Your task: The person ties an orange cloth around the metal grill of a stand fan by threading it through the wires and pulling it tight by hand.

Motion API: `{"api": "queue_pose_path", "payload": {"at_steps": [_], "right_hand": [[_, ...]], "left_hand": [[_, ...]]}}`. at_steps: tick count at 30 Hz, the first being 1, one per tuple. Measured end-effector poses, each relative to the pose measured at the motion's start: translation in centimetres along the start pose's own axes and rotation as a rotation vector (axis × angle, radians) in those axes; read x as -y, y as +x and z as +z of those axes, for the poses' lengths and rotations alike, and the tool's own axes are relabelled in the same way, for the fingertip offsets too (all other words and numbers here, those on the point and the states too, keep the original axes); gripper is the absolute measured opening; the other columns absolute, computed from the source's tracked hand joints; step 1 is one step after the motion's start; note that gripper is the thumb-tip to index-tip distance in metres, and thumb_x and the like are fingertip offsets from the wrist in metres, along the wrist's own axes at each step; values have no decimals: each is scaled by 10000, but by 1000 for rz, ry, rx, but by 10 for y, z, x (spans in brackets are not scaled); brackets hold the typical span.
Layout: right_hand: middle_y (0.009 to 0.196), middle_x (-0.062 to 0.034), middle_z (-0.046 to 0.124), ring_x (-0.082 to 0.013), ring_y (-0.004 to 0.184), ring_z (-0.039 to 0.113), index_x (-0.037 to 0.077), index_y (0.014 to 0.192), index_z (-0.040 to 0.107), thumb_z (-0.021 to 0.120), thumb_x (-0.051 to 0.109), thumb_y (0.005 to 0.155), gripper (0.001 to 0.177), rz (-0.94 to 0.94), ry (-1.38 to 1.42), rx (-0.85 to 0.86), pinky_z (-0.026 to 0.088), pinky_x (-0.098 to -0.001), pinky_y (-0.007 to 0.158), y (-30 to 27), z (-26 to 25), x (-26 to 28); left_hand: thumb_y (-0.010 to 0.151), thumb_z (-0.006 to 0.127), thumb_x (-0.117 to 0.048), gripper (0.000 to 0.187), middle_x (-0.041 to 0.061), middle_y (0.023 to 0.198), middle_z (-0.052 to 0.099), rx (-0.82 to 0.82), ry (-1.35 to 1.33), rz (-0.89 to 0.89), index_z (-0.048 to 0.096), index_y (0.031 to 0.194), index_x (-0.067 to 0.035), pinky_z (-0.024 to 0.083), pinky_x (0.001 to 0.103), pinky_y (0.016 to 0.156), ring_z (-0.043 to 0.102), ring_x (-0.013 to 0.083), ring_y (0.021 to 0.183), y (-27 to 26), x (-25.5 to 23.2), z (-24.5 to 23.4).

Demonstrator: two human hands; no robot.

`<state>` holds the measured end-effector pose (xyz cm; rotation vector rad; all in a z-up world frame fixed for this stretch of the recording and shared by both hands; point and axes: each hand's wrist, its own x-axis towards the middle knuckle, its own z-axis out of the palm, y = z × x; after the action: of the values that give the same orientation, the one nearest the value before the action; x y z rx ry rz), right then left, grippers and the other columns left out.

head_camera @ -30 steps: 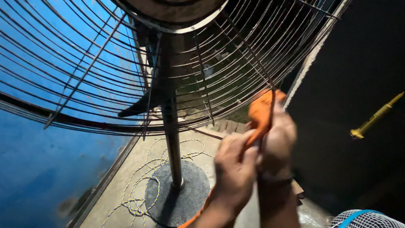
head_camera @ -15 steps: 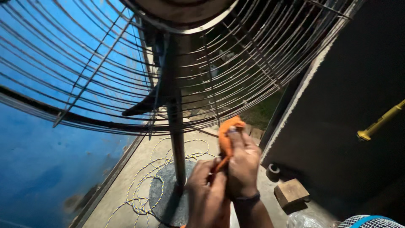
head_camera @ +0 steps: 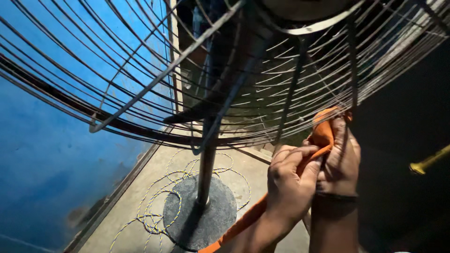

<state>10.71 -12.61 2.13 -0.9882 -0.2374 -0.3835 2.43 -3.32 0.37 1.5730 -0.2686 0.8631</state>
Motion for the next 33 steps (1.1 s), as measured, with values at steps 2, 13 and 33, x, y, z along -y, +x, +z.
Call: {"api": "queue_pose_path", "payload": {"at_steps": [2, 13, 33], "right_hand": [[1062, -74, 664, -139, 866, 628, -37, 1205, 630, 573, 205, 1144, 256, -275, -130, 64, 541, -274, 755, -12, 12, -6], [791, -72, 624, -112, 596, 557, -31, 1051, 655, 568, 177, 1103, 231, 68, -188, 87, 462, -255, 506, -59, 18, -81], [805, -61, 620, -113, 619, 563, -5, 1051, 627, 584, 206, 1098, 221, 62, -127, 203, 491, -280, 541, -55, 8, -92]], "left_hand": [[873, 692, -63, 242, 141, 1043, 711, 14, -43, -63, 741, 1106, -23, 552, 366, 907, 691, 290, 1003, 3, 7, -6], [814, 689, 3, 232, 111, 952, 670, -82, -23, -177, 692, 1044, -23, 572, 308, 741, 713, 217, 837, -47, 63, -70], [839, 694, -8, 228, 159, 984, 686, 12, -45, -119, 683, 1066, -11, 564, 390, 808, 708, 319, 898, -42, 69, -78]]}}
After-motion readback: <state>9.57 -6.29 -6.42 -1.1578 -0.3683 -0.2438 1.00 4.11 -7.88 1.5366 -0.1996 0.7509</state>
